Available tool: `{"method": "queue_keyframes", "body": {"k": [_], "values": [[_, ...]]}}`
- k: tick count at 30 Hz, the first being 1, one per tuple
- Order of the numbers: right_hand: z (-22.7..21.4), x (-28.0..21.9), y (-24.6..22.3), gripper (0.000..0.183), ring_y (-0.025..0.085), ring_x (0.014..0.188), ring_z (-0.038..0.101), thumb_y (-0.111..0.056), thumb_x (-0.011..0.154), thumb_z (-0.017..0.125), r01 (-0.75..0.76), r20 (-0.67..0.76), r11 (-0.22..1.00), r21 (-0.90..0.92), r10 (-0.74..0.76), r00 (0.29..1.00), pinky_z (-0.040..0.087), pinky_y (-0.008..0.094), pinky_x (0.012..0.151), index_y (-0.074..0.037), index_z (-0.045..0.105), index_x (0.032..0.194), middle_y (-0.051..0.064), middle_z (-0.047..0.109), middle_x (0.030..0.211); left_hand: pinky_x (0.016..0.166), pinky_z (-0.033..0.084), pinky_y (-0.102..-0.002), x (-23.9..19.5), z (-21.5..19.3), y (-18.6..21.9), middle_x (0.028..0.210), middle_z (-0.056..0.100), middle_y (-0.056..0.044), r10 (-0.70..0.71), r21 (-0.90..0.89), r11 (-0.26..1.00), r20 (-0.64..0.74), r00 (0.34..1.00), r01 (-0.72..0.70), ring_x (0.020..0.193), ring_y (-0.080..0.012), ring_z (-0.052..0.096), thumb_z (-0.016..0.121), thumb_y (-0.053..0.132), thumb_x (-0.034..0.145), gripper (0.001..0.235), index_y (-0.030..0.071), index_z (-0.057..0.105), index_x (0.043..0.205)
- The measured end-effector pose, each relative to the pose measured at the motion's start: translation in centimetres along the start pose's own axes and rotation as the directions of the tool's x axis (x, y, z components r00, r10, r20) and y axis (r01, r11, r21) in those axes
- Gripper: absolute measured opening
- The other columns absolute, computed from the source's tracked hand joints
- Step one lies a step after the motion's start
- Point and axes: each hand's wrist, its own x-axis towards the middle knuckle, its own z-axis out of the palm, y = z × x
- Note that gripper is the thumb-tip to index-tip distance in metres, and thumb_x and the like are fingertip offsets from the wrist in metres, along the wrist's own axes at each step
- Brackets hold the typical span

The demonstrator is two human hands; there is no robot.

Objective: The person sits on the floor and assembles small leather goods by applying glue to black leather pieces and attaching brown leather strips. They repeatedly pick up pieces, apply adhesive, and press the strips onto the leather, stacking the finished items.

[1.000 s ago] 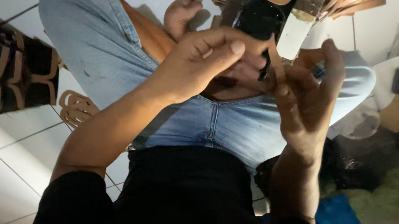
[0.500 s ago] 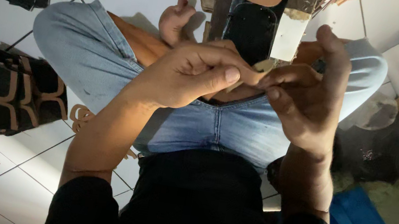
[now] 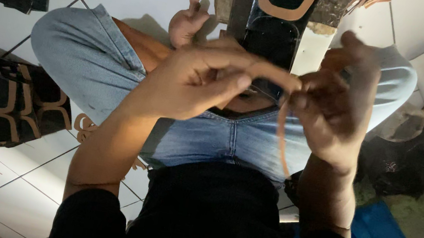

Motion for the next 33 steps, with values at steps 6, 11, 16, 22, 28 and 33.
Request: {"method": "queue_keyframes", "body": {"k": [6,11,16,22,28,33], "values": [[0.1,0.9,0.7,0.067,0.026,0.086,0.073,0.019,0.114,0.065,-0.003,-0.085,0.921,-0.389,-0.032,0.996,0.062,0.032,0.068,0.003,0.019,0.159,0.014,0.05,0.115,0.067,0.052,-0.019,0.5,0.6,-1.2,0.091,0.071,0.0,0.077,0.373,0.926,-0.357,0.931,0.066,0.073,-0.0045,0.069,0.072,0.006,0.109,0.022,0.002,0.063,0.128],[0.1,2.5,0.5,0.071,0.02,0.065,0.07,0.014,0.107,0.067,-0.047,-0.094,0.857,-0.513,-0.002,0.996,0.052,0.028,0.055,0.0,0.018,0.157,0.013,0.061,0.086,0.074,0.054,-0.023,1.0,0.6,-2.3,0.088,0.071,0.0,0.142,0.488,0.867,-0.426,0.894,0.095,0.076,-0.0053,0.071,0.079,0.005,0.103,0.021,0.002,0.065,0.119],[0.2,3.0,0.5,0.073,0.021,0.073,0.074,0.013,0.114,0.074,-0.115,-0.123,0.838,-0.533,0.058,0.991,0.054,0.026,0.059,0.0,0.016,0.156,0.017,0.069,0.085,0.064,0.052,-0.019,1.7,0.6,-2.6,0.084,0.073,0.0,0.085,0.4,0.91,-0.447,0.89,0.114,0.069,-0.0032,0.071,0.076,0.0,0.102,0.014,0.001,0.065,0.11],[-0.2,3.7,0.8,0.073,0.022,0.079,0.077,0.016,0.112,0.072,-0.14,-0.11,0.839,-0.527,0.096,0.989,0.061,0.025,0.065,0.0,0.016,0.157,0.019,0.071,0.09,0.063,0.055,-0.016,2.0,0.9,-2.8,0.089,0.07,-0.004,0.08,0.384,0.914,-0.482,0.873,0.128,0.075,-0.0043,0.069,0.077,-0.002,0.1,0.015,-0.001,0.065,0.108],[0.0,4.0,0.7,0.075,0.022,0.076,0.076,0.013,0.111,0.076,-0.17,-0.14,0.803,-0.572,0.108,0.984,0.057,0.025,0.061,0.001,0.017,0.155,0.018,0.071,0.088,0.066,0.059,-0.016,2.2,0.7,-3.3,0.093,0.07,-0.004,0.057,0.354,0.926,-0.477,0.877,0.132,0.078,-0.0042,0.07,0.076,-0.003,0.101,0.014,0.0,0.065,0.109],[0.0,4.2,0.8,0.079,0.021,0.071,0.076,0.011,0.108,0.079,-0.199,-0.166,0.778,-0.596,0.124,0.978,0.056,0.025,0.057,0.002,0.016,0.155,0.015,0.071,0.083,0.063,0.056,-0.016,2.3,0.6,-3.3,0.089,0.07,-0.003,0.077,0.406,0.903,-0.476,0.876,0.142,0.075,-0.0046,0.07,0.079,-0.002,0.098,0.014,0.001,0.065,0.103]]}}
